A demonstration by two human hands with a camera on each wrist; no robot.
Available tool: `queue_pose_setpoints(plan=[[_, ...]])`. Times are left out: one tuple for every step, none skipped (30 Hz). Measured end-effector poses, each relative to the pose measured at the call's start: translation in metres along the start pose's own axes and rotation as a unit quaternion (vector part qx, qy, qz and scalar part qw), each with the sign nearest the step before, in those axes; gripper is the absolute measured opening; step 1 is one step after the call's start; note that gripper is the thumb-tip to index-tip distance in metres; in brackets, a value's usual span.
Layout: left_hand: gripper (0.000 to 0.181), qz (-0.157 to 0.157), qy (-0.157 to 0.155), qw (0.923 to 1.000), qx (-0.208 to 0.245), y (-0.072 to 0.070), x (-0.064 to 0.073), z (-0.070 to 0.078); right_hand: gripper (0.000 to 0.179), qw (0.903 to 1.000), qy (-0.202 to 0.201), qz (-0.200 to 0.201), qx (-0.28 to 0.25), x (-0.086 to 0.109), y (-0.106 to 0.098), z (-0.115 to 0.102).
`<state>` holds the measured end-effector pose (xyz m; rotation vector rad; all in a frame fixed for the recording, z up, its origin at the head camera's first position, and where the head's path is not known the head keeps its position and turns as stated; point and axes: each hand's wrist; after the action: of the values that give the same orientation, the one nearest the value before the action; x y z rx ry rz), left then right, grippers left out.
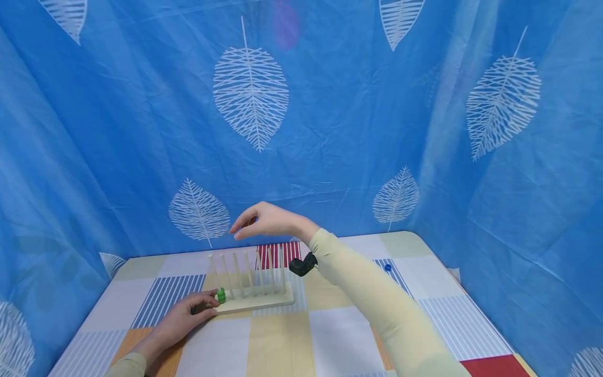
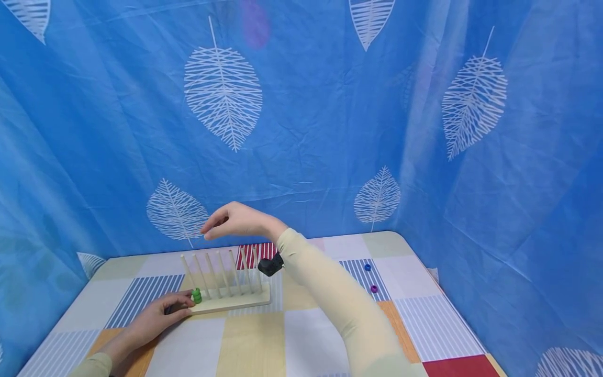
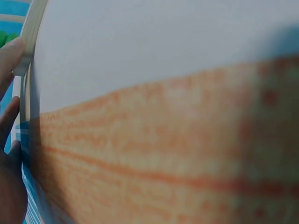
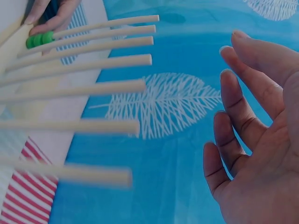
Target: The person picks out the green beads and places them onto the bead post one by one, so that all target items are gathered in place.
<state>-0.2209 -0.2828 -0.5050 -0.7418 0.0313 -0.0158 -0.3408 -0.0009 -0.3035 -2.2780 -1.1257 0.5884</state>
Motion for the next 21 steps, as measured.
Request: queue_pose_setpoints(plan=[[0.015,0.000,0.001,1.0000,-0.002,0.000,0.000,0.000,0.026,1.0000,0.002,0.003,0.006,0.004,-0.003,0.000],[0.014,-0.001,0.003,1.0000,-0.004,0.000,0.001,0.001,0.025,0.9999,0.003,0.004,0.012,0.008,-0.006,0.000],[0.014,-0.001,0.003,1.0000,-0.004,0.000,0.001,0.001,0.025,0.9998,0.003,0.007,0.018,0.012,-0.008,0.001],[0.013,-0.001,0.004,1.0000,-0.004,0.000,0.002,0.001,0.024,0.9997,0.005,0.009,0.022,0.016,-0.011,0.002],[0.013,-0.001,0.006,1.0000,-0.005,0.000,0.002,0.001,0.024,0.9997,0.008,0.011,0.022,0.021,-0.014,0.003],[0.012,-0.001,0.008,1.0000,-0.005,0.000,0.002,0.001,0.023,0.9996,0.010,0.014,0.024,0.025,-0.016,0.004],[0.012,-0.001,0.009,0.9999,-0.004,0.000,0.002,0.001,0.023,0.9995,0.012,0.017,0.024,0.029,-0.018,0.006],[0.011,-0.001,0.009,1.0000,-0.003,0.000,0.003,0.001,0.022,0.9994,0.015,0.021,0.023,0.034,-0.021,0.007],[0.011,0.000,0.010,0.9999,-0.005,0.000,0.002,0.001,0.022,0.9992,0.018,0.025,0.024,0.038,-0.023,0.008],[0.012,0.000,0.011,0.9999,-0.007,0.000,0.002,0.002,0.022,0.9991,0.021,0.029,0.023,0.043,-0.026,0.009],[0.012,0.000,0.012,0.9999,-0.009,0.000,0.002,0.002,0.021,0.9989,0.023,0.033,0.023,0.047,-0.028,0.011],[0.012,0.000,0.012,0.9999,-0.010,0.000,0.002,0.002,0.021,0.9987,0.025,0.036,0.025,0.051,-0.030,0.011],[0.012,0.001,0.012,0.9999,-0.012,0.000,0.002,0.002,0.021,0.9986,0.026,0.040,0.023,0.055,-0.033,0.013],[0.013,0.002,0.012,0.9998,-0.015,0.000,0.001,0.003,0.021,0.9984,0.028,0.044,0.023,0.059,-0.035,0.014],[0.012,0.003,0.011,0.9998,-0.015,0.000,0.001,0.003,0.022,0.9981,0.030,0.048,0.022,0.063,-0.037,0.015],[0.012,0.003,0.009,0.9998,-0.015,0.000,0.001,0.002,0.022,0.9979,0.032,0.053,0.021,0.066,-0.039,0.016],[0.012,0.004,0.009,0.9998,-0.015,0.000,0.001,0.002,0.022,0.9974,0.035,0.058,0.025,0.070,-0.041,0.017],[0.012,0.005,0.008,0.9998,-0.015,0.001,0.001,0.002,0.021,0.9969,0.038,0.064,0.027,0.073,-0.043,0.018],[0.012,0.005,0.008,0.9998,-0.015,0.001,0.001,0.002,0.021,0.9963,0.041,0.070,0.030,0.077,-0.045,0.020],[0.013,0.005,0.008,0.9998,-0.015,0.001,0.001,0.002,0.020,0.9956,0.045,0.075,0.034,0.080,-0.047,0.021],[0.013,0.004,0.008,0.9999,-0.014,0.001,0.001,0.002,0.020,0.9949,0.049,0.080,0.038,0.084,-0.049,0.023]])
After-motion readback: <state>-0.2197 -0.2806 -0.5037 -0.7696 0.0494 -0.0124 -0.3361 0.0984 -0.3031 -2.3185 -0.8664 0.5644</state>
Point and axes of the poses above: each hand's wrist, its own x-axis away from the middle knuckle, its own y-axis out of the palm, z = x × y, and after that the axes turned 6 degrees about z, right-handed
